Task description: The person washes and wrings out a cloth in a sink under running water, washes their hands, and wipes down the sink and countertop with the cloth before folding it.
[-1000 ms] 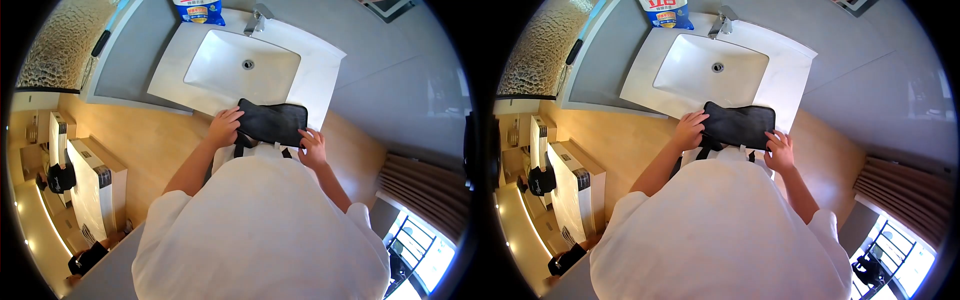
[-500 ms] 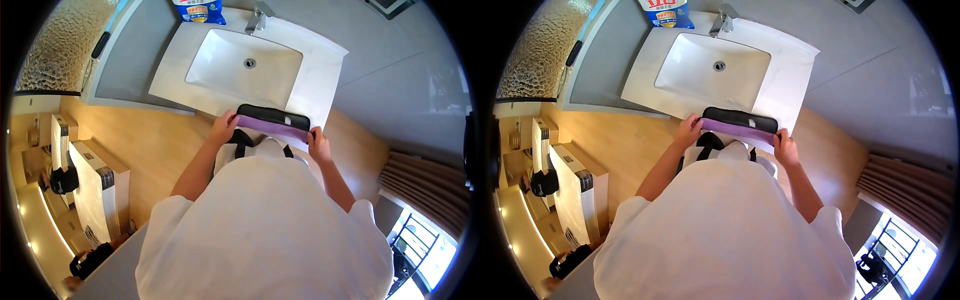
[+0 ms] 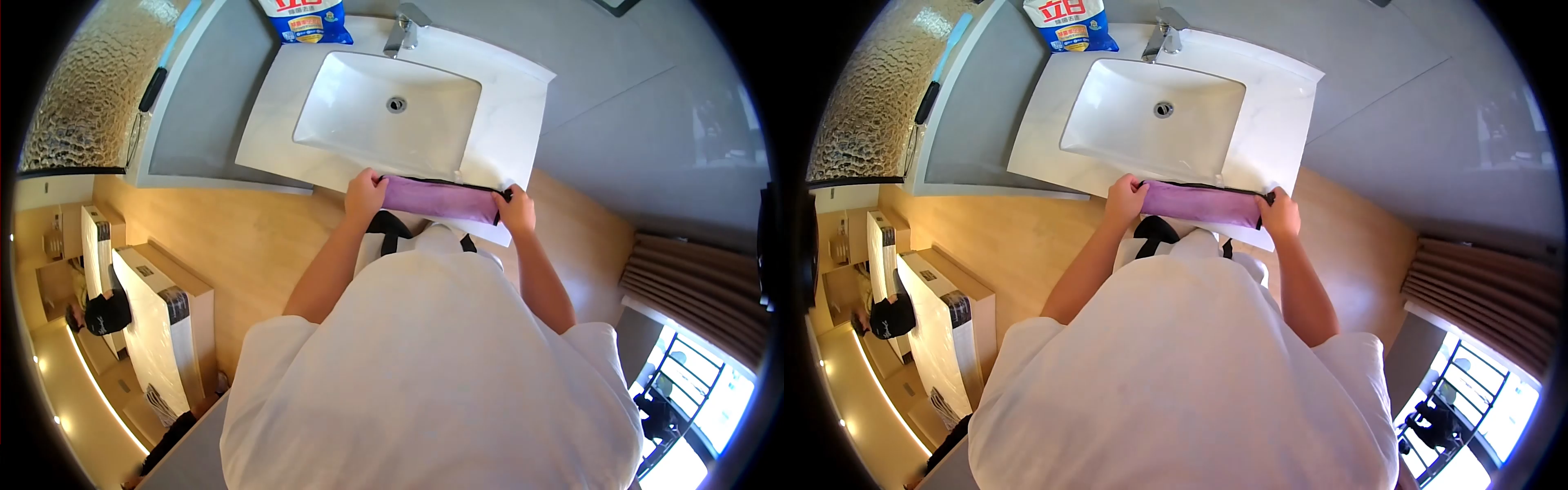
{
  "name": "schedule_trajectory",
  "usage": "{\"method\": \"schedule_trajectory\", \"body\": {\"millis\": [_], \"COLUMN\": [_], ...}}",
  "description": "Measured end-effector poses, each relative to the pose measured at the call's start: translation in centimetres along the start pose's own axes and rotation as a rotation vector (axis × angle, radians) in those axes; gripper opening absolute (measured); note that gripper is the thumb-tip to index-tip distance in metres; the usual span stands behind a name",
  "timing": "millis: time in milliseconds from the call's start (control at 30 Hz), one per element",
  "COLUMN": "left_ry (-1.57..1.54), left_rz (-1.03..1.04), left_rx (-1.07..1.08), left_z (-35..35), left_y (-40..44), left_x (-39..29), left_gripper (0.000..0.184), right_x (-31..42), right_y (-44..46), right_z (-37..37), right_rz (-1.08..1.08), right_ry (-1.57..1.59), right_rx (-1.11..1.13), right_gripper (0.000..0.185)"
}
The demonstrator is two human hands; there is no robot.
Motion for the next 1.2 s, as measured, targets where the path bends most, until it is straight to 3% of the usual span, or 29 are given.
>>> {"method": "schedule_trajectory", "body": {"millis": [133, 200, 300, 433, 500, 633, 733, 800, 833, 900, 933, 1033, 1100, 1133, 1200], "left_ry": [0.034, 0.337, 0.389, 0.334, 0.435, 0.461, 0.411, 0.283, 0.283, -0.102, -0.104, -0.218, -0.051, -0.052, 0.166], "left_rz": [-0.029, 0.107, 0.076, 0.122, 0.196, 0.227, 0.380, 0.298, 0.301, 0.133, 0.133, 0.255, 0.670, 0.668, 0.878], "left_rx": [0.086, 0.017, 0.071, 0.038, 0.209, 0.223, 0.260, 0.336, 0.337, 0.498, 0.502, 0.442, 0.276, 0.282, 0.065], "left_z": [0.2, -0.2, -0.2, -0.3, 0.0, -0.2, -0.4, -0.9, -1.5, -2.3, -2.8, -4.8, -6.0, -5.5, -4.2], "left_y": [-0.1, -0.8, -0.1, 1.0, 1.5, 2.3, 2.3, 2.0, 2.3, 2.6, 2.6, 2.3, 1.4, 0.8, -1.3], "left_x": [-0.5, -2.6, -2.9, -3.3, -3.8, -3.8, -3.7, -3.7, -3.9, -4.6, -5.5, -9.3, -11.6, -10.9, -8.2], "left_gripper": [0.023, 0.032, 0.040, 0.034, 0.028, 0.023, 0.017, 0.016, 0.016, 0.017, 0.017, 0.019, 0.017, 0.017, 0.016], "right_x": [0.5, 1.4, 1.7, 2.8, 3.6, 4.1, 4.1, 3.7, 3.8, 3.5, 3.3, 3.7, 3.6, 3.4, 2.4], "right_y": [-0.6, -1.3, -0.8, -0.6, -0.7, -0.3, -0.4, -0.5, -0.5, -0.7, -0.5, -1.0, -2.0, -2.7, -4.3], "right_z": [-0.1, -0.2, 0.5, 0.6, 0.7, 1.3, 0.9, -0.1, -1.0, -3.0, -4.1, -8.0, -9.0, -8.9, -7.1], "right_rz": [-0.159, -0.291, -0.377, -0.406, -0.421, -0.413, -0.466, -0.343, -0.341, -0.338, -0.418, -0.516, -0.577, -0.683, -0.777], "right_ry": [-0.029, -0.071, -0.103, -0.107, -0.226, -0.277, -0.278, -0.096, -0.096, 0.168, 0.216, 0.188, 0.176, 0.130, 0.007], "right_rx": [-0.147, -0.182, -0.176, -0.102, -0.052, 0.000, -0.032, 0.044, 0.041, 0.061, 0.021, -0.148, -0.267, -0.370, -0.466], "right_gripper": [0.031, 0.030, 0.029, 0.027, 0.023, 0.021, 0.025, 0.028, 0.028, 0.029, 0.032, 0.019, 0.015, 0.017, 0.021]}}
Point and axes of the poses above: each hand's wrist, its own y-axis towards the middle knuckle, its own z-axis out of the palm, x = y × z, the point moved 3 cm from there along y, towards the middle knuckle, and after that the axes turned 13 degrees about -y, right-handed, at the moved point
